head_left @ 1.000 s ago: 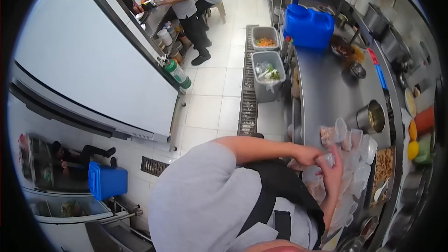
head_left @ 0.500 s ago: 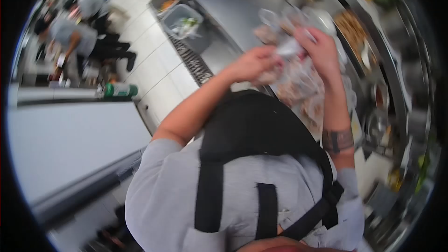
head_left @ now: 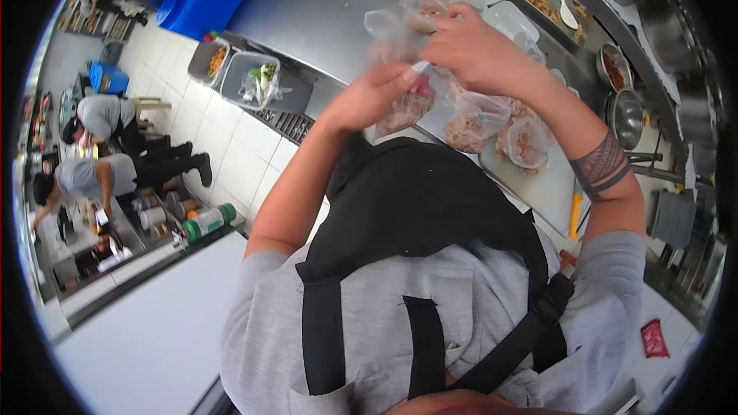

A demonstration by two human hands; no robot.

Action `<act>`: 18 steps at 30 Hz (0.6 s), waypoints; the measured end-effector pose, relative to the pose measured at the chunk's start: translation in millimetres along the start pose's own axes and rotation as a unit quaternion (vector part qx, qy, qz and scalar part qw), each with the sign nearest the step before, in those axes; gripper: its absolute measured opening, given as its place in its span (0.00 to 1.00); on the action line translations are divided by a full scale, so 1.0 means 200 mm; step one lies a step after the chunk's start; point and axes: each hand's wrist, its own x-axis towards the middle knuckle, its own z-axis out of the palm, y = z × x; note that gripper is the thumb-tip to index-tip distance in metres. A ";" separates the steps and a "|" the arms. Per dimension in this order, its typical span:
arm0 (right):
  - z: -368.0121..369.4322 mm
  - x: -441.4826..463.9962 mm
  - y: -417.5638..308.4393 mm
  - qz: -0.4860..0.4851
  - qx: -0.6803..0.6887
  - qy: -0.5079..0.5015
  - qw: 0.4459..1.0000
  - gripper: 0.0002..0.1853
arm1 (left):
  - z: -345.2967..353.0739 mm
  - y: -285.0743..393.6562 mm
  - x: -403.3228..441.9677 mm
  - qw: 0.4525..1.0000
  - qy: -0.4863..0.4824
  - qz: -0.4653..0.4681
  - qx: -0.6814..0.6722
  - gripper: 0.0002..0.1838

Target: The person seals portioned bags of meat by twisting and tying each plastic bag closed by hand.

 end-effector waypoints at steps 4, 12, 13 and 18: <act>0.05 0.11 0.07 0.055 0.056 -0.031 0.996 0.13 | -0.21 -0.11 0.09 0.997 -0.038 0.058 -0.038 0.15; 0.26 0.63 -0.17 0.124 -0.034 0.055 0.990 0.29 | -0.71 -0.17 0.22 0.996 -0.072 -0.022 0.050 0.14; 0.31 0.65 -0.19 0.180 0.019 0.007 0.983 0.31 | -0.74 -0.18 0.23 0.993 -0.088 -0.042 0.071 0.14; 0.30 0.60 -0.16 0.260 0.128 -0.102 0.952 0.29 | -0.85 -0.23 0.27 0.965 -0.230 -0.023 0.121 0.14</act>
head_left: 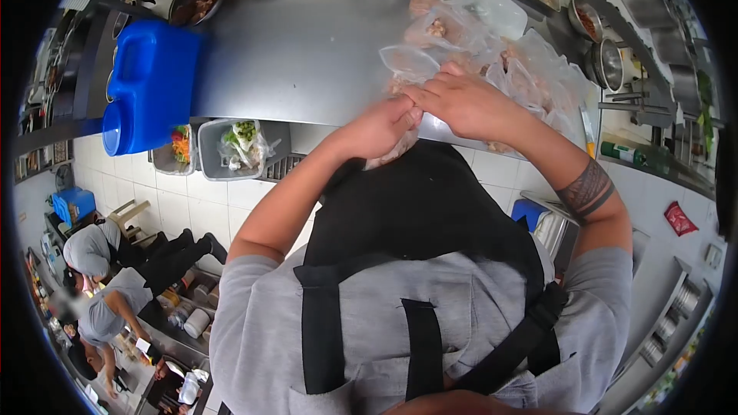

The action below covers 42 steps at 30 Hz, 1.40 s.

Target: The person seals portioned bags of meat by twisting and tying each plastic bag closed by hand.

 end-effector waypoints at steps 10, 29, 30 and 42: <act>-0.11 -0.15 0.13 -0.046 -0.023 0.064 0.997 0.09 | 0.00 0.10 0.15 0.972 0.021 0.166 0.167 0.12; 0.06 -0.32 0.04 0.136 0.460 0.097 0.872 0.14 | -0.08 0.39 0.11 0.973 0.098 -0.012 0.207 0.07; 0.09 -0.29 0.02 0.133 0.456 0.097 0.874 0.14 | -0.10 0.42 0.15 0.899 0.147 0.113 0.396 0.06; -0.31 0.16 0.27 -0.147 0.343 -0.152 0.915 0.09 | 0.14 0.62 0.04 0.767 -0.152 0.331 0.527 0.11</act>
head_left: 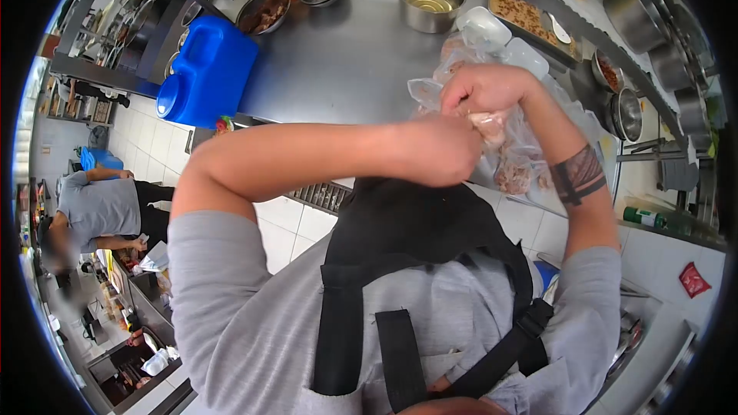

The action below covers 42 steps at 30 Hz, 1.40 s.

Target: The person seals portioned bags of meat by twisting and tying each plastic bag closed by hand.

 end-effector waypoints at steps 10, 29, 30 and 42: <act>0.43 -0.11 0.27 0.128 -0.234 0.175 0.948 0.07 | 0.51 -0.14 -0.03 0.970 0.048 -0.148 -0.189 0.07; 1.08 -0.26 0.70 0.225 0.510 0.572 0.602 0.05 | 1.12 -0.33 0.16 0.913 0.234 -0.224 -0.247 0.18; 1.08 -0.26 0.71 0.217 0.508 0.568 0.610 0.05 | 1.12 -0.32 0.16 0.914 0.238 -0.228 -0.236 0.18; 1.06 -0.34 0.81 0.150 0.599 0.523 0.587 0.07 | 1.22 -0.34 0.22 0.872 0.284 -0.276 -0.288 0.10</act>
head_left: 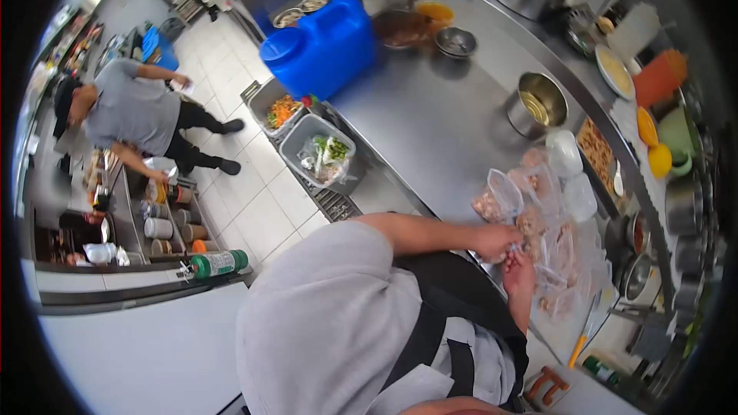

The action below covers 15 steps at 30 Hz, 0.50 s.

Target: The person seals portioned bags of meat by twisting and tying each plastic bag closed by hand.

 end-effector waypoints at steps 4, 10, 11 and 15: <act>-0.10 0.09 0.02 0.081 0.077 0.005 0.994 0.06 | 0.04 -0.04 0.00 0.997 0.062 -0.003 -0.052 0.08; 0.03 0.04 0.01 0.016 0.006 0.031 0.999 0.06 | 0.08 -0.05 0.00 0.991 0.086 -0.074 -0.064 0.07; 0.04 0.03 0.01 -0.013 -0.028 0.023 0.999 0.05 | 0.08 -0.05 0.00 0.991 0.088 -0.076 -0.067 0.07; 0.04 0.00 -0.01 -0.010 -0.056 0.025 0.998 0.05 | 0.12 -0.09 0.00 0.992 0.091 -0.075 -0.054 0.10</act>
